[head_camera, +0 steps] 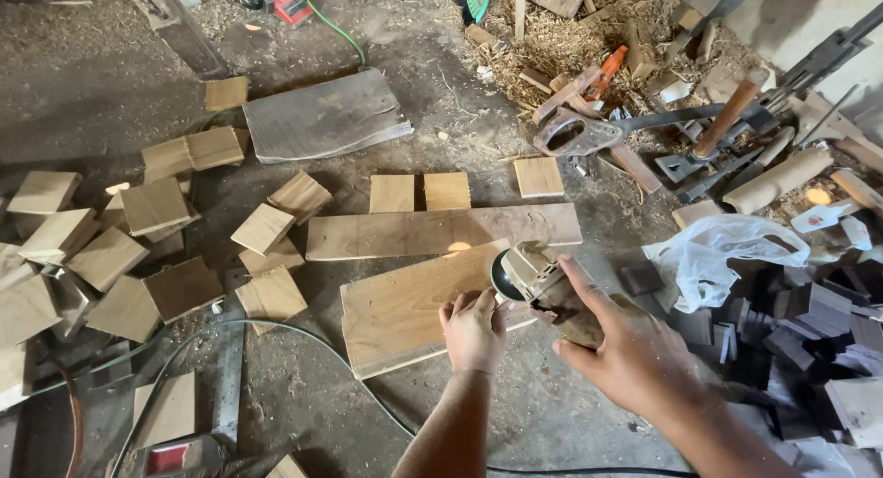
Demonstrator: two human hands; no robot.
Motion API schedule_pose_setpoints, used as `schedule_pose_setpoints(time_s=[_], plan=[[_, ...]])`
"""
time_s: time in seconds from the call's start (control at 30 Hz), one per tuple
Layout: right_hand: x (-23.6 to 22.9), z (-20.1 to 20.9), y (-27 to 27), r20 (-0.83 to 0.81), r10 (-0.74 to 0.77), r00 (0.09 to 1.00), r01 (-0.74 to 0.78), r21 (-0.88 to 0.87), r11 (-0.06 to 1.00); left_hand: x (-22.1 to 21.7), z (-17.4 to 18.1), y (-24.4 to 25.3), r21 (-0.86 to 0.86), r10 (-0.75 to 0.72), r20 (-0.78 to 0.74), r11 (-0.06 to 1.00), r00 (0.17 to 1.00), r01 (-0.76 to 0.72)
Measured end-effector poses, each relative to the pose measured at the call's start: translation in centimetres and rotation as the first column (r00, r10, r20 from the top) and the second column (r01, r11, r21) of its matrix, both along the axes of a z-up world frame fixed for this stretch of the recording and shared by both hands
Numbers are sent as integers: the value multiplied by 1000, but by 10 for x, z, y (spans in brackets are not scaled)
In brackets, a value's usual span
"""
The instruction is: Sanding small wooden blocks using a handheld angle grinder
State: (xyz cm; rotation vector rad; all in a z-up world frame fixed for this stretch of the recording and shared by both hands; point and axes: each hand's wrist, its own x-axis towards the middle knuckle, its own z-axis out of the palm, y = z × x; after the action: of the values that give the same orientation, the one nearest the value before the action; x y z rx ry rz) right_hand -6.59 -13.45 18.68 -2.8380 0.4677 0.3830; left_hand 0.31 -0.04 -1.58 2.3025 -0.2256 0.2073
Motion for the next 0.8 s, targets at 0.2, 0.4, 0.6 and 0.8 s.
schedule_pose_setpoints(time_s=[0.2, 0.4, 0.6, 0.8], plan=[[10, 0, -12, -86, 64, 994, -66, -19, 998, -2, 18, 3, 15, -8, -99, 1000, 995, 10], [15, 1, -37, -87, -81, 993, 81, -6, 997, -1, 10, 0, 19, -12, -67, 1000, 998, 13], [14, -5, -55, -46, -138, 989, 136, -37, 990, -3, 9, -1, 37, 7, -34, 999, 999, -5], [1, 0, -36, 47, 100, 994, -96, -65, 993, -4, 3, 0, 49, 3, -44, 999, 999, 0]])
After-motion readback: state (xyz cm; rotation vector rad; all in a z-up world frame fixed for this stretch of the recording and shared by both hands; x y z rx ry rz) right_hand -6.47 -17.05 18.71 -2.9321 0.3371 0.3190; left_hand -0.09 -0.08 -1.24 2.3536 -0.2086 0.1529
